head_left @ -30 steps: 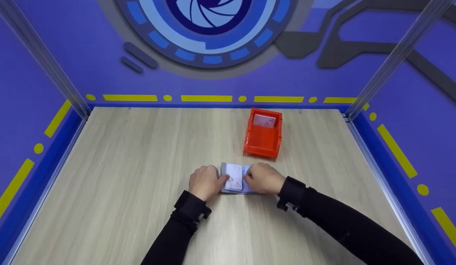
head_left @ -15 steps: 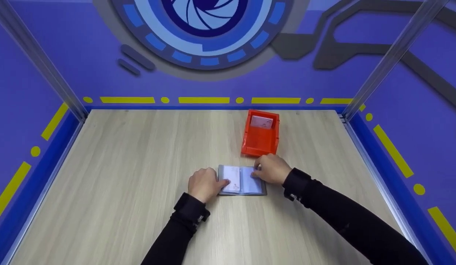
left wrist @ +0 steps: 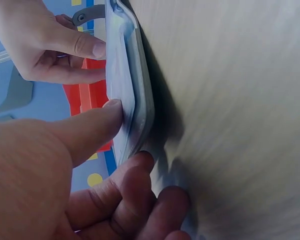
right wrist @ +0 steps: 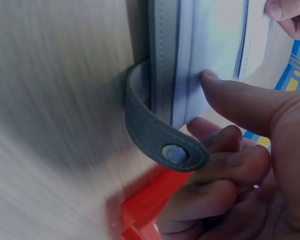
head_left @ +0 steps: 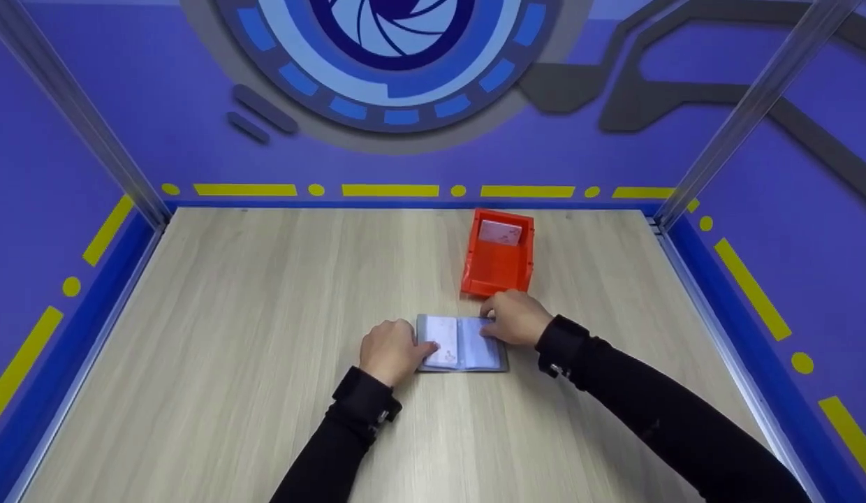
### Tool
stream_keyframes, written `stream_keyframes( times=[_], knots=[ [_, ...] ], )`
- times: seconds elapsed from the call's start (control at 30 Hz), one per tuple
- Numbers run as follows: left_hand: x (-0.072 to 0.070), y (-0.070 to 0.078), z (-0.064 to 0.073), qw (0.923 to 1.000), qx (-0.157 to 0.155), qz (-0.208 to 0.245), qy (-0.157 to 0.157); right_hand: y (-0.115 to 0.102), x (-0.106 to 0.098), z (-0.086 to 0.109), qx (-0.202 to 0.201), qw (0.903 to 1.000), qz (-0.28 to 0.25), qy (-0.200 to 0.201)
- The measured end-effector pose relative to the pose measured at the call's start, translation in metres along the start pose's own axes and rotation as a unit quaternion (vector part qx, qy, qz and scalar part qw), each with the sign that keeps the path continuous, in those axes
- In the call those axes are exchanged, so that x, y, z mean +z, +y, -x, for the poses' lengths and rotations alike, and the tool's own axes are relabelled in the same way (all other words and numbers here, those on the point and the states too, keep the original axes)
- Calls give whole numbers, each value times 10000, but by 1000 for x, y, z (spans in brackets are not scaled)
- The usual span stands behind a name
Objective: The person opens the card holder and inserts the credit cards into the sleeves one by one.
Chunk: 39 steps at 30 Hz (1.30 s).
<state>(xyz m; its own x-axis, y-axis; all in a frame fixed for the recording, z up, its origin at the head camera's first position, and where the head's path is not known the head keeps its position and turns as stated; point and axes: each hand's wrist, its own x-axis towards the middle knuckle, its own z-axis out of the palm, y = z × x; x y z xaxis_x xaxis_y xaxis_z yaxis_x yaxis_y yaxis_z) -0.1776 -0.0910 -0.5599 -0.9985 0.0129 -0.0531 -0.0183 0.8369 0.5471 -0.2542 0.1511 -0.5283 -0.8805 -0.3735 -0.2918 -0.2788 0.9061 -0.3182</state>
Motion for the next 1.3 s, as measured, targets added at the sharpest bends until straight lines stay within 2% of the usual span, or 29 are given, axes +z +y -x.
stream_keyframes(
  times=[0.27,0.47,0.6,0.73,0.97,1.13,1.3],
  knots=[
    [0,2,-1,10000,-26,-48,-20,-1,-1,-1,-86,9998,4,152],
    [2,2,-1,9999,11,-77,-64,2,-1,-3,97,9996,-185,-178],
    [2,1,0,9999,76,-94,-18,4,-4,-4,-81,9981,-481,-373],
    [1,1,0,9998,185,-100,53,3,-11,-5,-233,9955,-872,-277],
    [-1,1,0,9997,240,-91,3,-12,-14,-6,-263,9906,-1323,-208],
    [-2,1,1,9994,330,-85,42,-27,-13,-9,-276,9896,-1404,-119],
    [-5,3,2,9990,419,-76,122,-38,-11,-15,-103,9890,-1469,-135]
  ],
)
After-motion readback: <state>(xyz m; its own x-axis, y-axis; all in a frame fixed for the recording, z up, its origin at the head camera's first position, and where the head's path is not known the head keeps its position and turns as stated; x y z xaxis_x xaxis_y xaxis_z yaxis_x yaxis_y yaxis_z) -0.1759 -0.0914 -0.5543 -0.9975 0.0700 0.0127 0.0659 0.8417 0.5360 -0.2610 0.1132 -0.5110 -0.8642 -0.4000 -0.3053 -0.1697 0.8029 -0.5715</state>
